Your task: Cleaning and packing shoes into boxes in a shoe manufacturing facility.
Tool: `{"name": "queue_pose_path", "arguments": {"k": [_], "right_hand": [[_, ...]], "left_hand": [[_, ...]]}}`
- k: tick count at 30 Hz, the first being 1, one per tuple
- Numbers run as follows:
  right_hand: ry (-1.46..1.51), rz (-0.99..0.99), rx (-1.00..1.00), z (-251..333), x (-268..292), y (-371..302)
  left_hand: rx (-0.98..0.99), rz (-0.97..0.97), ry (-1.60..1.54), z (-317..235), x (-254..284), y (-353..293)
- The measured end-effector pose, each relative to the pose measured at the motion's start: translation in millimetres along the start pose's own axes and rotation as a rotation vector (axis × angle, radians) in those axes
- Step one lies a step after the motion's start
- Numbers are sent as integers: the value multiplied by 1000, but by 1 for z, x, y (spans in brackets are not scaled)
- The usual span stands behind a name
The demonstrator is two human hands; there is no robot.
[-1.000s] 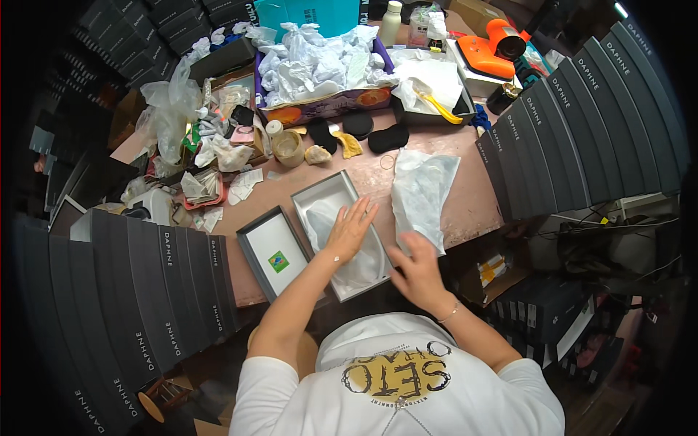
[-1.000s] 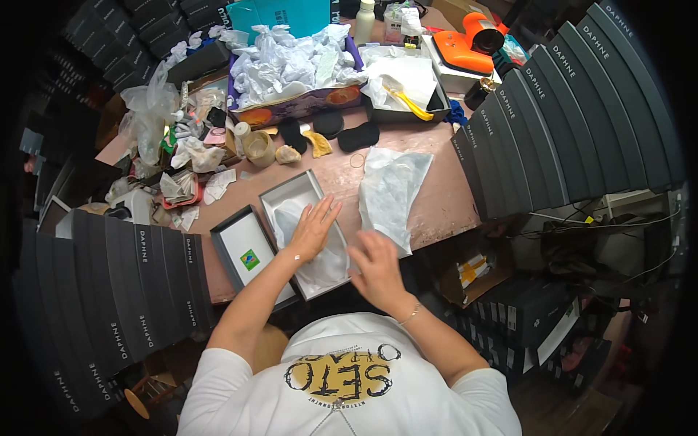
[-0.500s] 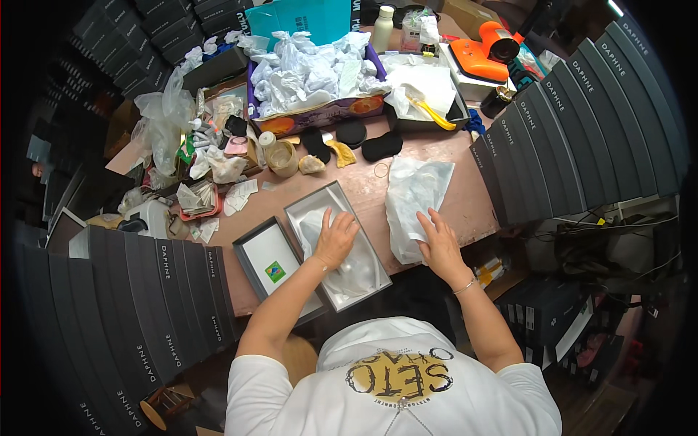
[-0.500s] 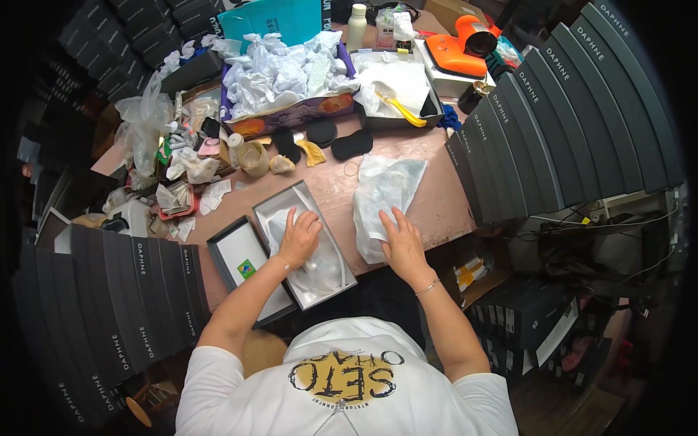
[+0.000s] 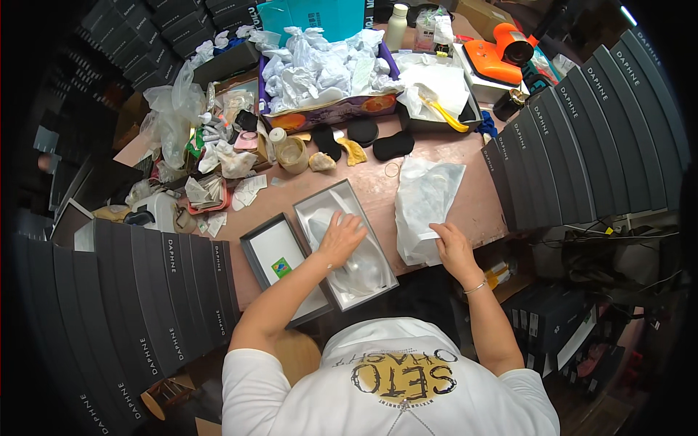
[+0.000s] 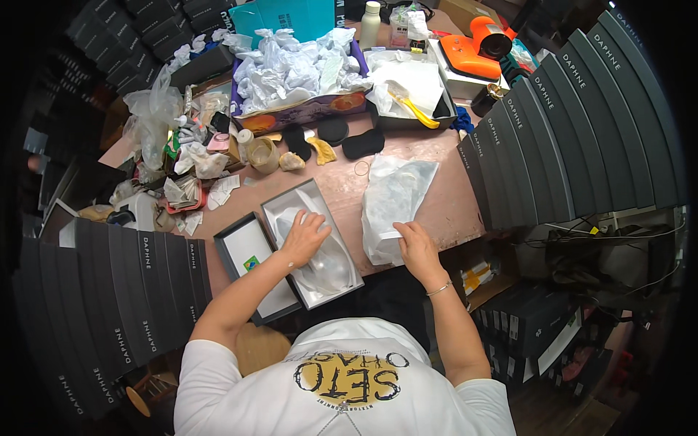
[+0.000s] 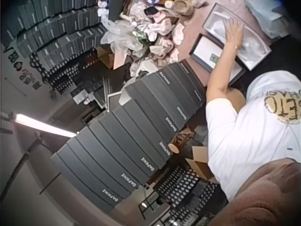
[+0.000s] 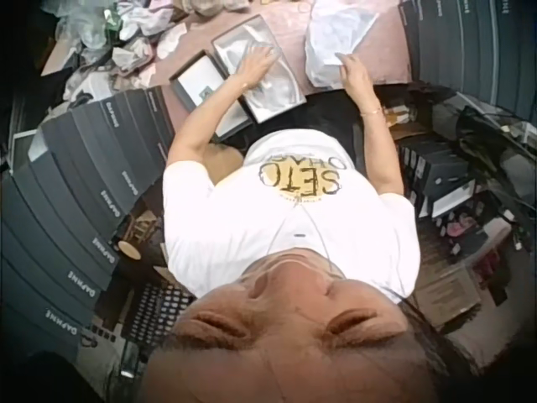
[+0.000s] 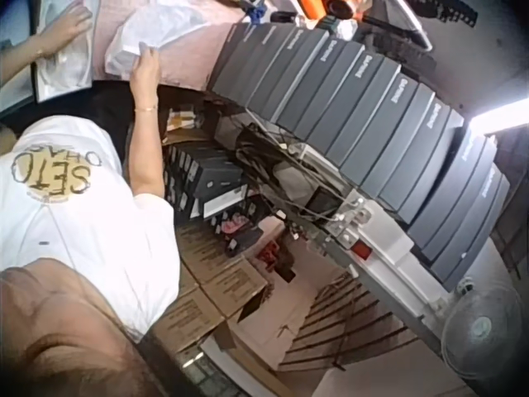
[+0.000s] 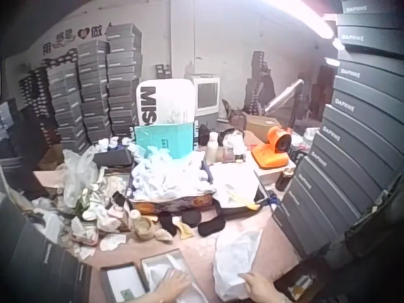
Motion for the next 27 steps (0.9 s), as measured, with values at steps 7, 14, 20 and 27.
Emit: {"name": "queue_pose_path", "arguments": {"k": [7, 14, 20, 27], "right_hand": [[-4, -75, -13, -7, 12, 5], [32, -98, -65, -3, 19, 12], [44, -86, -52, -3, 20, 13], [19, -122, -15, -6, 26, 18]], "left_hand": [[-25, 140, -211, -4, -4, 28], [-5, -127, -177, -7, -5, 16], [284, -182, -510, 0, -11, 2], [-15, 153, -19, -14, -27, 0]]}}
Point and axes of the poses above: each hand's wrist, its own y-axis towards the middle knuckle, its own x-axis out of the back of the hand, z = x × y, the point moved 4 cm from there along y, towards the middle knuckle, and after that the axes turned 4 degrees about z, right-handed, at the moved point
